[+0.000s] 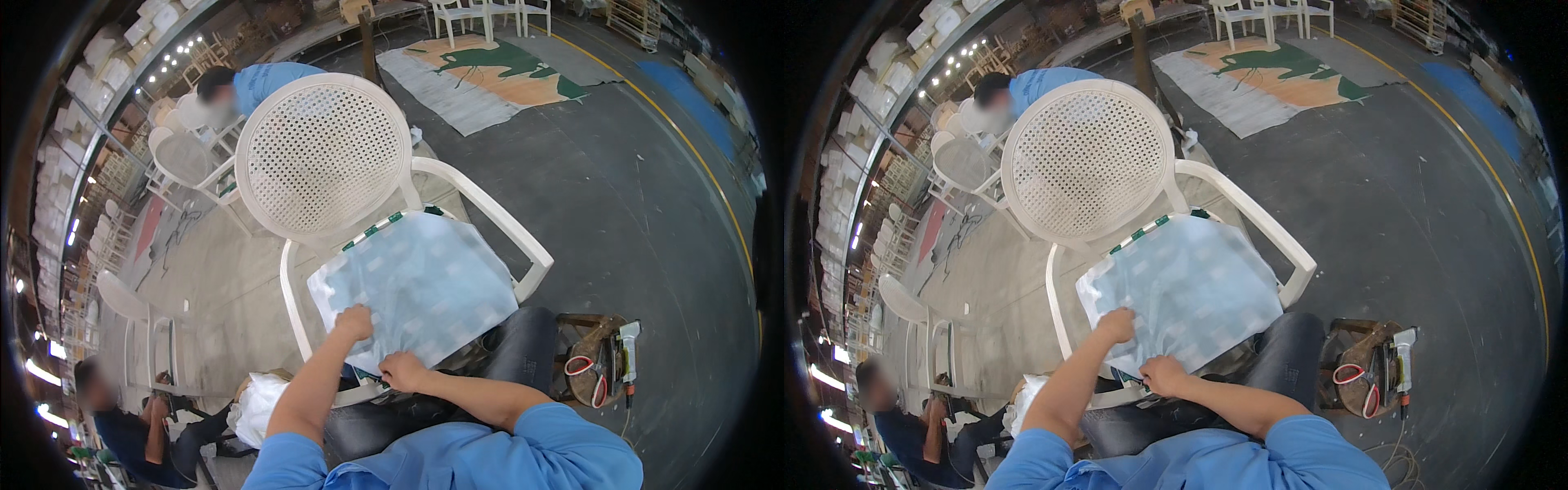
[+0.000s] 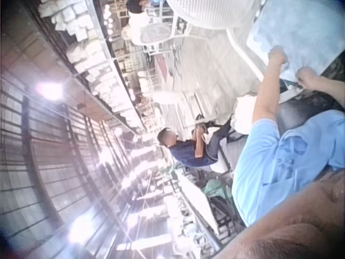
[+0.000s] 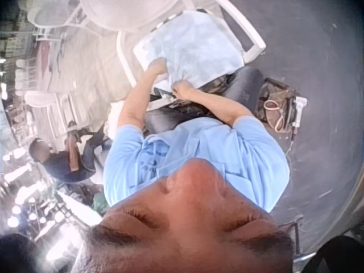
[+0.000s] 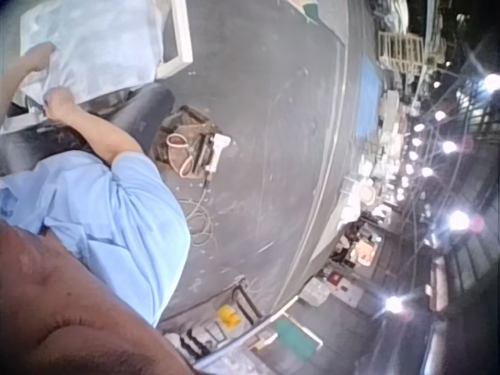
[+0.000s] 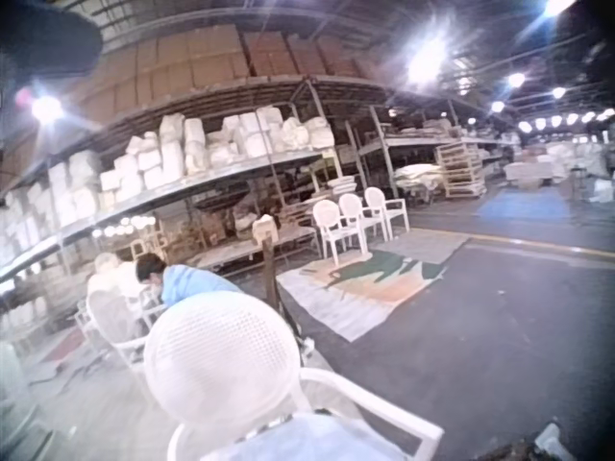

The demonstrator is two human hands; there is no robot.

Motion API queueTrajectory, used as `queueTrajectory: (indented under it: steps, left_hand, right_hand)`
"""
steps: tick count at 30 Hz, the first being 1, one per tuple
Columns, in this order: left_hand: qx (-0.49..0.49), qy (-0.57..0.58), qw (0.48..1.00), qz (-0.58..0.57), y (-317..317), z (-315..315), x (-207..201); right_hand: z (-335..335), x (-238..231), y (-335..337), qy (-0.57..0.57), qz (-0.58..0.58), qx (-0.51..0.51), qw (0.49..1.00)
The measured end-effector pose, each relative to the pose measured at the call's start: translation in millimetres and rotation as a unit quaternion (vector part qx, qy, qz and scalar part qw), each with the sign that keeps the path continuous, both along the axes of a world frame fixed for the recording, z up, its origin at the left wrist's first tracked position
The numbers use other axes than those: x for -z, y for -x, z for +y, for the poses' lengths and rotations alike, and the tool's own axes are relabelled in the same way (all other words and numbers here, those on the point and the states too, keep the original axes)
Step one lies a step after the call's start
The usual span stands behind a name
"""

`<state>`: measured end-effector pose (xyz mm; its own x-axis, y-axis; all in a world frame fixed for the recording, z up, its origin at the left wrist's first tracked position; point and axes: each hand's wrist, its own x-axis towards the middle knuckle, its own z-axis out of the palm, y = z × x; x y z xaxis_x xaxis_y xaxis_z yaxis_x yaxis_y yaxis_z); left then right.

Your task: The person places a light blue fabric over the seat of a white plastic chair and secures it using a staple gun. The person repeatedly staples the fabric along the edges of the seat frame, adjusts the fabric, and repositions the chair to access different sides.

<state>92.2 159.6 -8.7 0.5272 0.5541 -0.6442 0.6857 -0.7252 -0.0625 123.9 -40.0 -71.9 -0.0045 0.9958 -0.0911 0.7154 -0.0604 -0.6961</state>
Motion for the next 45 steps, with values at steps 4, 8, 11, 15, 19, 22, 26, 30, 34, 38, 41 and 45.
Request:
queueTrajectory:
  steps: [4,8,11,15,19,22,26,30,34,38,41,45]
  left_hand:
    - [-0.14,0.009,0.986,-0.087,-2.4,-35.8,24.1]
    - [-0.208,-0.028,0.97,-0.125,5.0,-47.7,32.2]
    - [-0.243,-0.052,0.951,-0.186,-16.2,-58.8,30.9]
    - [-0.304,-0.088,0.928,-0.195,3.6,-56.0,37.3]
    - [-0.325,-0.097,0.914,-0.223,10.3,-69.2,48.3]
    - [-0.317,-0.088,0.903,-0.275,-1.8,-73.1,55.2]
    - [-0.339,-0.134,0.898,-0.249,25.7,-76.1,62.0]
    - [-0.342,-0.159,0.895,-0.24,37.6,-78.7,64.4]
    - [-0.316,-0.113,0.897,-0.289,-6.0,-77.5,67.1]
    - [-0.314,-0.137,0.899,-0.274,13.9,-76.3,66.1]
    - [-0.304,-0.135,0.895,-0.296,3.2,-75.5,68.7]
    - [-0.324,-0.154,0.895,-0.265,19.5,-71.7,63.8]
  right_hand:
    - [-9.0,4.3,-25.7,-0.003,0.125,-0.058,0.99]
    - [6.4,-3.9,-130.4,-0.053,0.153,0.171,0.972]
    - [7.7,-13.3,-256.0,-0.057,-0.023,0.48,0.875]
    - [34.8,-25.0,-315.2,0.103,-0.026,0.59,0.801]
    - [53.3,-13.6,-340.1,0.134,-0.022,0.537,0.833]
    - [52.4,-12.9,-358.5,-0.011,-0.005,0.497,0.867]
    - [74.9,-25.1,-295.4,-0.158,0.219,0.361,0.893]
    - [83.7,-16.7,-293.2,-0.157,0.197,0.402,0.88]
    - [65.3,33.5,-383.3,-0.155,0.134,0.549,0.81]
    - [74.6,55.7,-373.3,-0.065,0.149,0.531,0.831]
    - [55.4,44.1,-380.6,-0.049,0.149,0.54,0.827]
    - [46.9,3.2,-340.1,0.084,0.26,0.497,0.824]
